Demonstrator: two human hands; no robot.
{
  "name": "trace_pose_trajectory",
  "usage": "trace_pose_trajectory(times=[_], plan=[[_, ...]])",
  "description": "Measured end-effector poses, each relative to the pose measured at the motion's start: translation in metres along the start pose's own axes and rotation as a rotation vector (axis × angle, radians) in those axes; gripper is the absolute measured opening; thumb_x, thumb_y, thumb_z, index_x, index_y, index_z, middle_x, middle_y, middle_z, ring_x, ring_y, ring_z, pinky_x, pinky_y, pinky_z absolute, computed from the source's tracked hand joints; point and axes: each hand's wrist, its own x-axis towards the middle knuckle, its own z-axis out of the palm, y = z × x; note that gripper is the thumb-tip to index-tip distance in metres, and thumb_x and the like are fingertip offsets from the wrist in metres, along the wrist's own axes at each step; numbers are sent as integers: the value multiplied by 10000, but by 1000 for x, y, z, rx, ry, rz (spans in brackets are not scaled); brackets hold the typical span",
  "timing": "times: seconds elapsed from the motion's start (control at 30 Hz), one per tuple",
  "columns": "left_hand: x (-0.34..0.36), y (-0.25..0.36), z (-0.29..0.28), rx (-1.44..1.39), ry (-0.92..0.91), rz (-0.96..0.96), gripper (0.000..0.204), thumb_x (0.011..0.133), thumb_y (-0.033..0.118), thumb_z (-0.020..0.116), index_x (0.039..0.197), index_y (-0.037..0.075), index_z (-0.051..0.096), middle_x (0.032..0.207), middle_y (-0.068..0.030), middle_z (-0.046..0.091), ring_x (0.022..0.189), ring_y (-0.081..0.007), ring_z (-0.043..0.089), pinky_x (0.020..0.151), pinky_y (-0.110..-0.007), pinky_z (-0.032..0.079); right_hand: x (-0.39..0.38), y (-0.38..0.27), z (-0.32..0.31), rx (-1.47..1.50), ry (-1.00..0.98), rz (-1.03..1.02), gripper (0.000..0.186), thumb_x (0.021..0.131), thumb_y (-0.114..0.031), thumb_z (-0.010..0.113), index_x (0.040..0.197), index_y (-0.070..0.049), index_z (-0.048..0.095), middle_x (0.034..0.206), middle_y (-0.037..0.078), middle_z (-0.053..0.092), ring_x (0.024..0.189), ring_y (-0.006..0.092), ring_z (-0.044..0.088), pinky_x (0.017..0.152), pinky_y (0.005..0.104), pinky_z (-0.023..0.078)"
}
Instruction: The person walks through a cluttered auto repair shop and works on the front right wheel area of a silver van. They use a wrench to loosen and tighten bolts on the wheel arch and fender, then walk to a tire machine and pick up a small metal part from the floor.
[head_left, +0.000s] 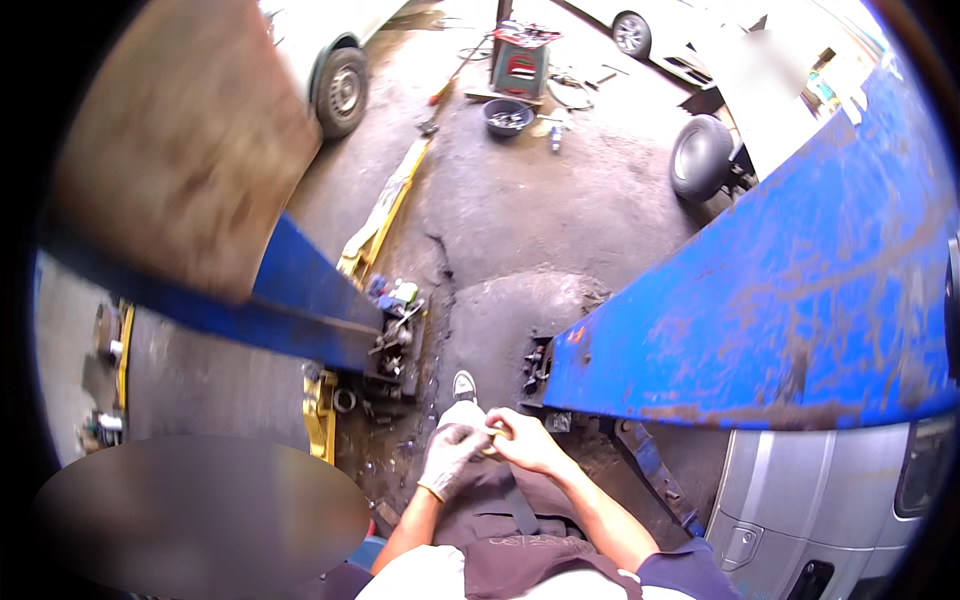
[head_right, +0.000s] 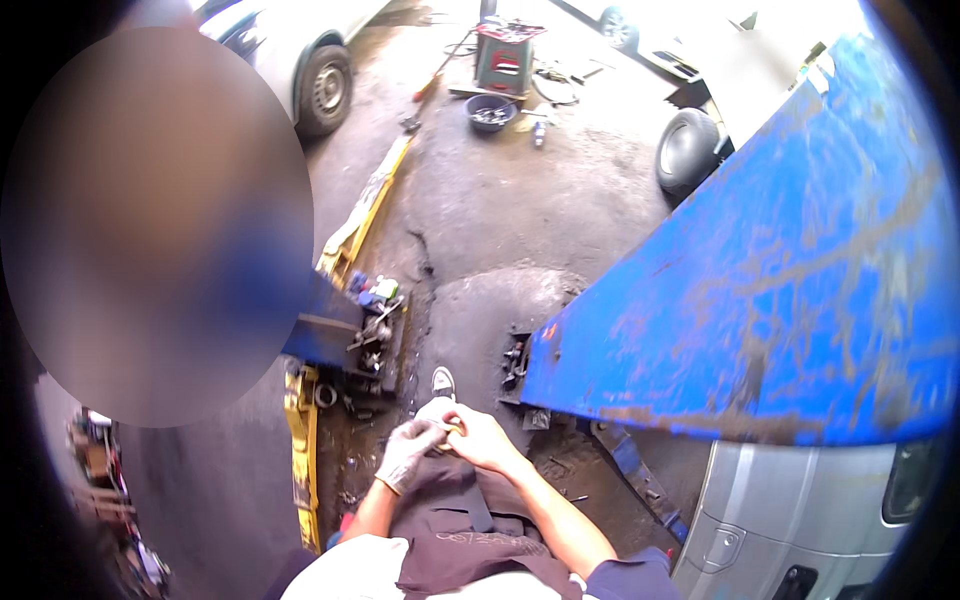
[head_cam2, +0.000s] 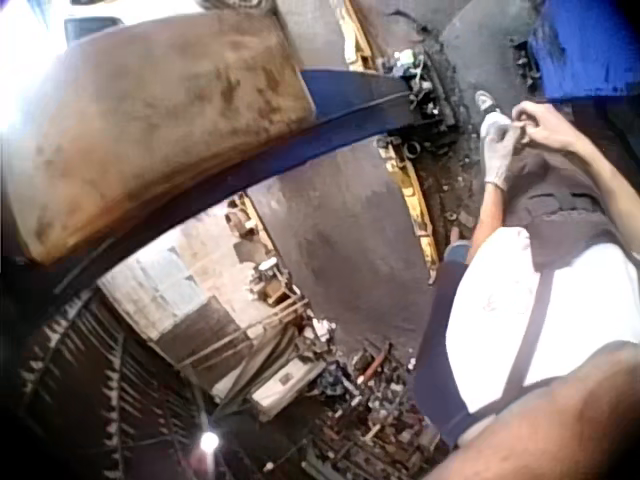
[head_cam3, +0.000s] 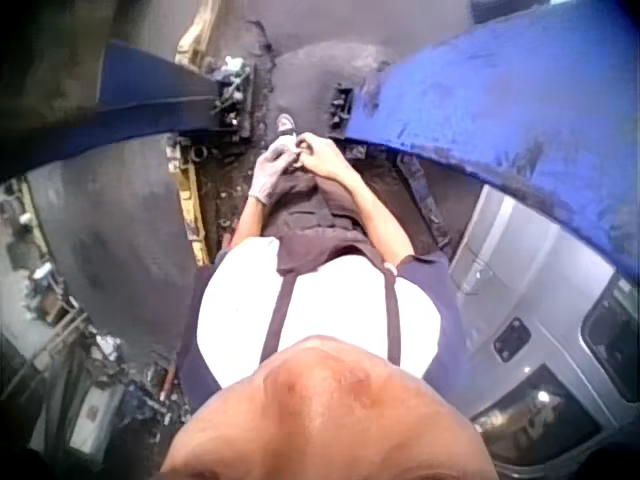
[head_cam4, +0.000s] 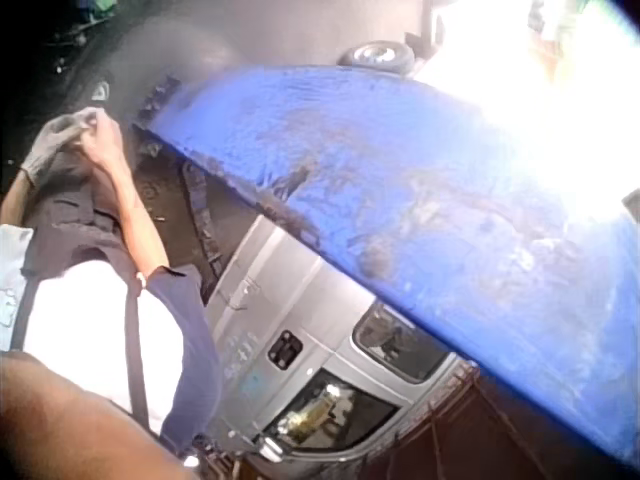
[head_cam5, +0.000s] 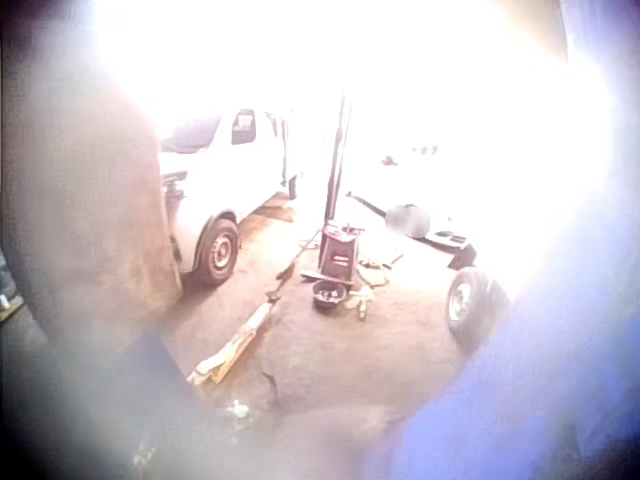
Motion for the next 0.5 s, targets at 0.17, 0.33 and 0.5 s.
trace_pose_trajectory(times=[0.17, 0.33, 0.5], plan=[[93, 139, -21, 347, 92, 208, 170, 909, 165, 646, 941, -1, 658, 815, -66, 680, 709, -104, 615, 652, -268, 507, 91, -100, -44, -224, 436, -392, 220, 849, -85, 571, 1057, -13, 565, 936, 188, 564, 919, 382, 574, 809, 452, 494], [162, 214, -19, 605, 66, 618, 145, 912, 128, 579, 958, 0, 629, 851, -143, 661, 792, -215, 653, 705, -314, 505, 169, -157, -69, -58, 582, -528, 336, 860, -75, 573, 1186, -8, 529, 989, 194, 546, 924, 378, 563, 812, 425, 488], [228, 217, -49, -58, 199, 268, 152, 948, 181, 585, 944, 41, 643, 885, -12, 647, 784, -118, 578, 702, -274, 474, 257, -159, -74, -155, 513, -444, 348, 886, -108, 531, 1208, 12, 478, 1046, 218, 537, 986, 397, 551, 829, 440, 502]])
